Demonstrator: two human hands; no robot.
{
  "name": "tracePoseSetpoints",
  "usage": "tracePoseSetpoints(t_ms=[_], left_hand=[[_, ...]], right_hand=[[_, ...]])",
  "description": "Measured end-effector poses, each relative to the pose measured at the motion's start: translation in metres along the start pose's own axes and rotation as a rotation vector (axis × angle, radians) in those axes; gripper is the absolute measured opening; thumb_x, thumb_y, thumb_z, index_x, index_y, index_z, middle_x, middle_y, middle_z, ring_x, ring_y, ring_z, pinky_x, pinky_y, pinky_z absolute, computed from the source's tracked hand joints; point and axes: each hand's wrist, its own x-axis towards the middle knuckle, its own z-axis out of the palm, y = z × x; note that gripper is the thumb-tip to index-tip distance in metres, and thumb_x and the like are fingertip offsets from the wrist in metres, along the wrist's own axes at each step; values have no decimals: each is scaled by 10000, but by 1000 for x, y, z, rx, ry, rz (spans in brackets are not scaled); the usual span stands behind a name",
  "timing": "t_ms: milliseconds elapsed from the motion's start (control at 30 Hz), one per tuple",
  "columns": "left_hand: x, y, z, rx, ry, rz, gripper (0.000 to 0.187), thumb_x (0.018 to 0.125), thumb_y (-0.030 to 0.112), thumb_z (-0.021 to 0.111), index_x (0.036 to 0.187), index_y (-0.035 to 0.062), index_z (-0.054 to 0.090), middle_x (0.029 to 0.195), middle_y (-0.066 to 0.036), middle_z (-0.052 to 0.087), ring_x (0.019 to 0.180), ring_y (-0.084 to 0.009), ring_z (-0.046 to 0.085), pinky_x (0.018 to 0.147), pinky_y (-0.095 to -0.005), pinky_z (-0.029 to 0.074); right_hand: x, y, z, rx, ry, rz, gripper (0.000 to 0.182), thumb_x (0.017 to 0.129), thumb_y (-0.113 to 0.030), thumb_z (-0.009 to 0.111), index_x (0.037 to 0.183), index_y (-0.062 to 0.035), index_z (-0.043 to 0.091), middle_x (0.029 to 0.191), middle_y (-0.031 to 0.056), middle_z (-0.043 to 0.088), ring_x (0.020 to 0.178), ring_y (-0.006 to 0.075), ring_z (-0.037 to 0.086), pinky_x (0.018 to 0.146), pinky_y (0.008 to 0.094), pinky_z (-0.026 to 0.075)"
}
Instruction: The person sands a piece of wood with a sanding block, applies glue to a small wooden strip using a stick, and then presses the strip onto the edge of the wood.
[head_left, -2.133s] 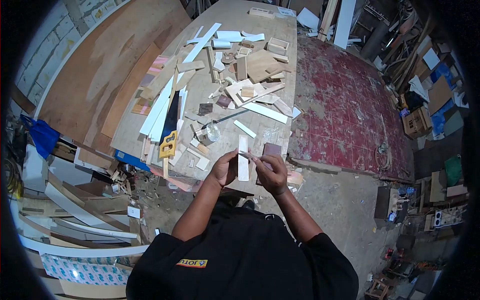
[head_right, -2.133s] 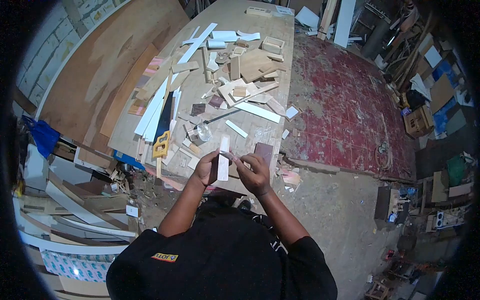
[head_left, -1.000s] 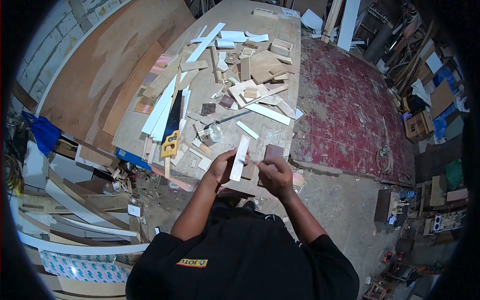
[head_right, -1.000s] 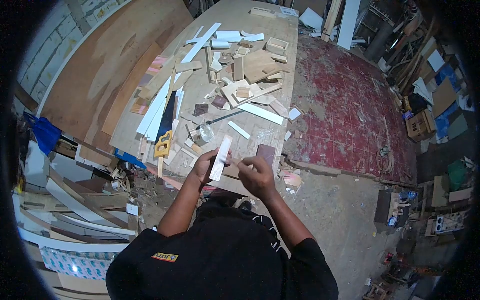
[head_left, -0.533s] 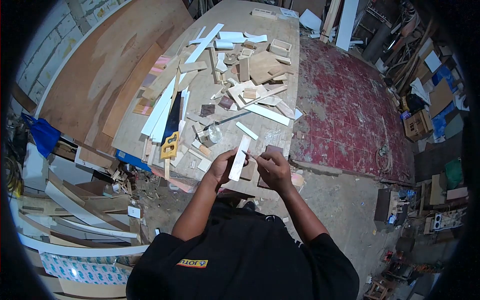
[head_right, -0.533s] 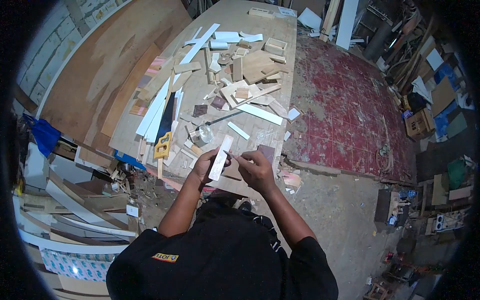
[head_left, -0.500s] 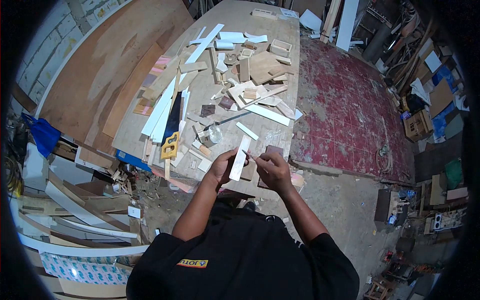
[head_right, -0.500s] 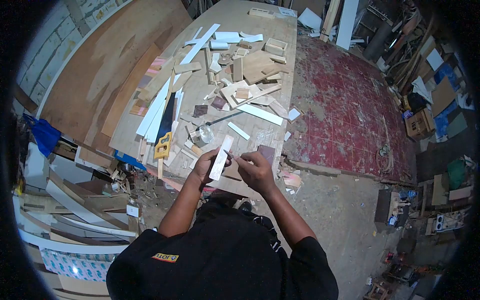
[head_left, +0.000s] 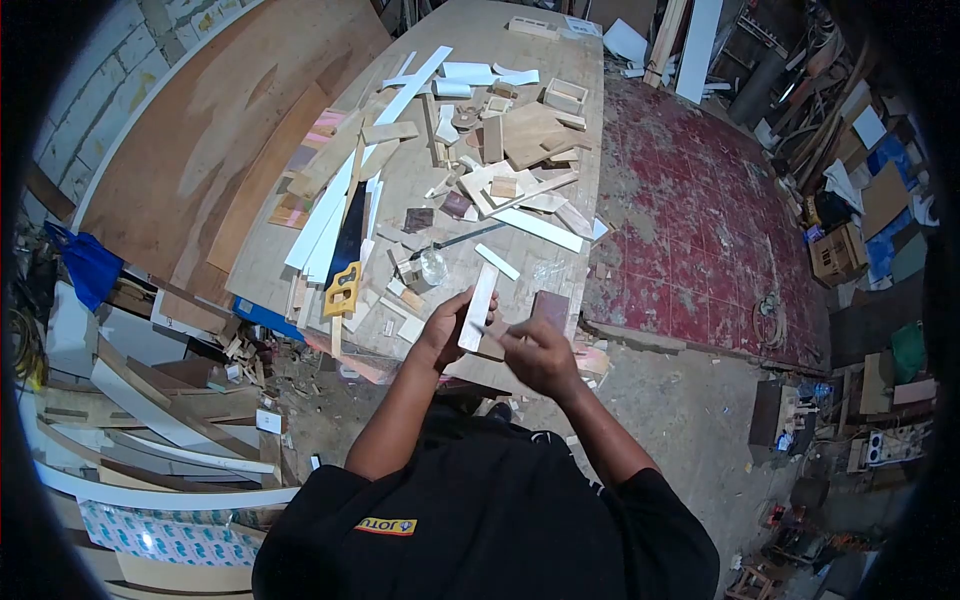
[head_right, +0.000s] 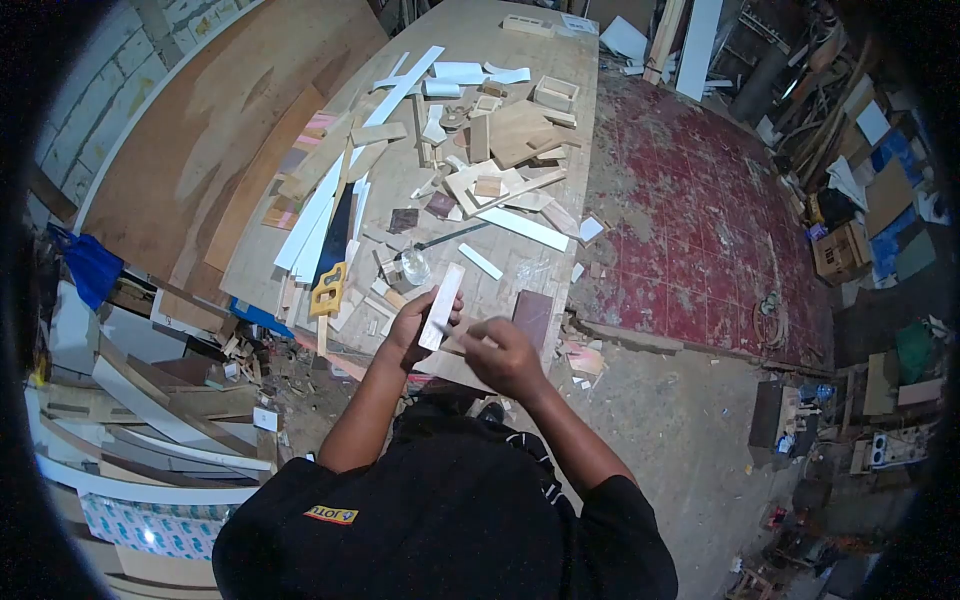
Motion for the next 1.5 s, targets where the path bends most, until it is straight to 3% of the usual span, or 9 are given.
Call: tracePoseSetpoints(t_ms=[133,367,533,633,767,867,1033,1100,1500], left_hand=[[1,0,-1,4,-14,1,416,987,352,499,1174,-15,559,929,-49,619,772,-117,607,686,-237,514],[2,-5,5,93,15,49,444,976,371,520,1187,-18,550,950,-52,617,801,-122,606,701,-240,514],[4,-2,1,64,-31,69,459,973,386,524,1186,-20,558,975,-59,618,851,-133,609,752,-270,515],[5,-2,-4,100,-33,65,470,971,394,528,1195,-18,550,987,-56,615,862,-134,606,779,-274,509],[4,-6,5,117,-46,68,470,971,382,530,1244,4,470,1007,-55,545,863,-135,568,719,-238,513],[5,-6,6,99,-30,92,472,963,381,547,1248,13,472,1006,-51,544,870,-137,566,722,-240,514],[4,-7,1,63,-17,214,485,946,366,582,1266,17,479,1036,-64,585,922,-161,578,798,-300,509],[3,-9,5,56,86,320,498,929,360,610,1278,28,486,1069,-75,610,957,-193,588,866,-351,496],[1,-11,3,85,29,476,482,903,365,649,1252,67,502,1073,-56,593,961,-190,599,852,-336,503]], right_hand=[[-5,-14,-4,70,-110,-87,327,680,-1,715,996,-78,677,867,82,625,766,256,628,635,363,506],[0,-2,-4,-126,110,46,311,679,22,708,975,-69,688,872,91,621,781,256,626,652,350,507],[-5,-23,-4,17,-70,-98,282,689,44,710,950,-57,683,852,86,622,727,250,618,611,340,496],[-3,-22,-8,26,20,-124,287,685,49,708,948,-64,684,844,84,619,726,250,616,610,338,492],[0,-6,-3,-90,149,-14,325,683,60,694,976,-80,688,835,83,617,727,244,612,595,340,477],[-8,-11,2,-17,59,-68,337,683,56,692,993,-76,686,839,82,616,725,243,612,589,343,471],[-11,-27,-4,38,-3,-135,356,683,42,706,1023,-65,687,852,81,613,714,234,605,591,337,478],[-12,-21,-4,-87,159,-26,365,692,50,708,1038,-65,682,848,83,615,715,232,607,601,329,489],[-12,-21,-10,-187,181,19,341,682,53,711,1005,-52,682,853,101,613,722,256,610,601,335,484]])
